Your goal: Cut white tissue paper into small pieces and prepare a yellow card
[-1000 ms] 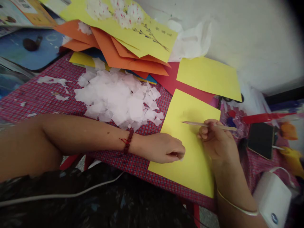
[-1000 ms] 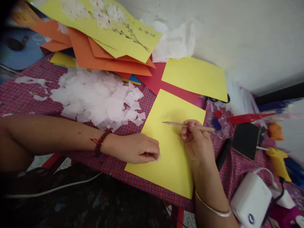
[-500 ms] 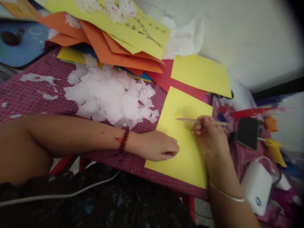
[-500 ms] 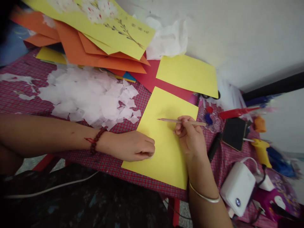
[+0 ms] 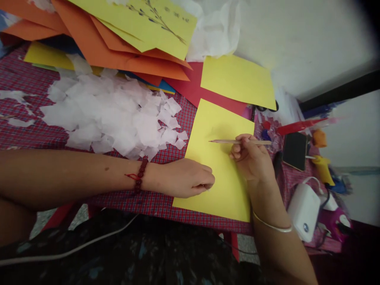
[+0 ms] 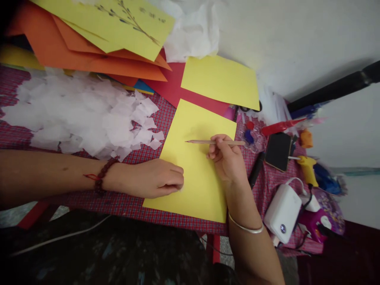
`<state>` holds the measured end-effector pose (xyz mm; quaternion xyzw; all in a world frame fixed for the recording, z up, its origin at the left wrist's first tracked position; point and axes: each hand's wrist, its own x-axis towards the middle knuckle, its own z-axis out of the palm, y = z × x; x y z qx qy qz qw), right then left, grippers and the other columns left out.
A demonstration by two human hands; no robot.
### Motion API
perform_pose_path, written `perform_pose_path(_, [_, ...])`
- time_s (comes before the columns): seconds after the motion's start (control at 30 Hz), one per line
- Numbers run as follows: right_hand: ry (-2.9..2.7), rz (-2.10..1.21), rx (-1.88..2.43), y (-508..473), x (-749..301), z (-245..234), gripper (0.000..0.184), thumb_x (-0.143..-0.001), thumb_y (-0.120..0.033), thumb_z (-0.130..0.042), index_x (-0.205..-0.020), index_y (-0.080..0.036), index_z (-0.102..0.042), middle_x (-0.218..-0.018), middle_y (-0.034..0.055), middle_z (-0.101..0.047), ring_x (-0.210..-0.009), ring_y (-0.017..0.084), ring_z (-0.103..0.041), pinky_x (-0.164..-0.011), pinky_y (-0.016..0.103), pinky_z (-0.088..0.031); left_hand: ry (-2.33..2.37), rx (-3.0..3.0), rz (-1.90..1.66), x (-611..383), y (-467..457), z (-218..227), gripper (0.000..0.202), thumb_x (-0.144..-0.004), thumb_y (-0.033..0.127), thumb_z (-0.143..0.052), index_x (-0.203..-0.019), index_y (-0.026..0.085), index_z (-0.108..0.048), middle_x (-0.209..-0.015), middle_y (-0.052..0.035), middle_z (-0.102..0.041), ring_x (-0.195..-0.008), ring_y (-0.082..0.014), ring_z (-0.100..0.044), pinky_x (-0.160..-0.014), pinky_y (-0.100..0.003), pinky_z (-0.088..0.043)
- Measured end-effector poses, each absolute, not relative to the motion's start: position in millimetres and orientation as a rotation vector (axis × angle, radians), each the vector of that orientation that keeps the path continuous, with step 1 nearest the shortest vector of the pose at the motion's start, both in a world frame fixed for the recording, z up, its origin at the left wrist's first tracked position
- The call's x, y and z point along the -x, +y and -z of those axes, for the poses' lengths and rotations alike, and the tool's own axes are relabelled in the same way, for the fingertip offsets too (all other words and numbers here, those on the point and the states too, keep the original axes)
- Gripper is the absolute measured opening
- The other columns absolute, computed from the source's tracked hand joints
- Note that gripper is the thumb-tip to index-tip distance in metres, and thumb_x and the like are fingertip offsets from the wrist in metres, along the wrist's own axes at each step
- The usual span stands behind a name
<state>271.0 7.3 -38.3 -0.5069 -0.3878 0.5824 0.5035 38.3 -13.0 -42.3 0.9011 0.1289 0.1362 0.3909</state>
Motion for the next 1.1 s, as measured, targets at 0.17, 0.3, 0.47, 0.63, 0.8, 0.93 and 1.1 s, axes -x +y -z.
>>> perform_pose_path(0.17, [-0.947, -1.409, 1.215, 6.6, -271.1, 38.3, 0.020, -0.073, -0.036, -0.083, -0.081, -0.021, -0.071, -0.057, -0.0053, -0.062, -0.045, 0.006, -0.051, -0.047, 0.017, -0.051, 0.331, -2.265, -0.338, -38.5, -12.6, 40.9, 0.017, -0.087, 0.005, -0.055, -0.076, 0.017, -0.055, -0.078, -0.0009, -0.061, -0.072, -0.0140, -0.054, -0.064, -0.025, -0.041])
perform_pose_path(0.3, [-0.966, -1.409, 1.205, 6.6, -272.4, 39.2, 0.020, -0.075, -0.036, -0.082, -0.082, -0.021, -0.071, -0.057, -0.0051, -0.062, -0.045, 0.007, -0.052, -0.047, 0.017, -0.050, 0.328, -2.259, -0.339, -38.2, -12.6, 40.6, 0.017, -0.088, 0.005, -0.055, -0.076, 0.017, -0.055, -0.078, -0.0011, -0.061, -0.072, -0.0141, -0.055, -0.066, -0.026, -0.042])
perform_pose_path(0.47, [-1.002, -1.423, 1.215, 6.7, -273.5, 39.8, 0.019, -0.079, -0.037, -0.079, -0.083, -0.022, -0.070, -0.058, -0.0055, -0.061, -0.045, 0.006, -0.051, -0.048, 0.017, -0.051, 0.320, -2.270, -0.357, -38.3, -13.0, 42.4, 0.017, -0.088, 0.006, -0.055, -0.076, 0.017, -0.054, -0.077, -0.0007, -0.060, -0.071, -0.0140, -0.054, -0.064, -0.027, -0.041])
perform_pose_path(0.63, [-0.977, -1.402, 1.244, 6.8, -271.5, 38.4, 0.018, -0.078, -0.037, -0.079, -0.081, -0.022, -0.070, -0.057, -0.0054, -0.061, -0.045, 0.006, -0.051, -0.046, 0.017, -0.051, 0.309, -2.272, -0.361, -38.0, -12.8, 43.0, 0.015, -0.088, 0.006, -0.055, -0.077, 0.017, -0.055, -0.079, -0.0014, -0.061, -0.073, -0.0145, -0.055, -0.065, -0.026, -0.042])
perform_pose_path(0.8, [-0.955, -1.397, 1.244, 6.8, -269.9, 37.2, 0.017, -0.076, -0.035, -0.079, -0.079, -0.021, -0.071, -0.056, -0.0051, -0.061, -0.045, 0.007, -0.051, -0.045, 0.018, -0.050, 0.320, -2.275, -0.351, -38.1, -12.3, 41.1, 0.017, -0.088, 0.006, -0.054, -0.076, 0.017, -0.055, -0.078, -0.0013, -0.061, -0.070, -0.0142, -0.054, -0.062, -0.026, -0.041])
perform_pose_path(0.93, [-0.944, -1.397, 1.245, 6.6, -270.5, 37.7, 0.016, -0.075, -0.034, -0.079, -0.080, -0.021, -0.071, -0.056, -0.0051, -0.061, -0.045, 0.007, -0.049, -0.046, 0.018, -0.050, 0.314, -2.273, -0.337, -38.3, -11.9, 39.8, 0.016, -0.088, 0.006, -0.055, -0.077, 0.017, -0.056, -0.079, -0.0014, -0.062, -0.072, -0.0142, -0.055, -0.064, -0.025, -0.042])
perform_pose_path(1.1, [-0.951, -1.394, 1.237, 6.5, -270.5, 37.6, 0.015, -0.076, -0.033, -0.078, -0.080, -0.021, -0.071, -0.056, -0.0051, -0.062, -0.045, 0.007, -0.051, -0.046, 0.018, -0.050, 0.320, -2.265, -0.333, -38.1, -12.0, 40.9, 0.016, -0.088, 0.006, -0.055, -0.077, 0.017, -0.055, -0.079, -0.0011, -0.061, -0.071, -0.0140, -0.054, -0.064, -0.026, -0.041])
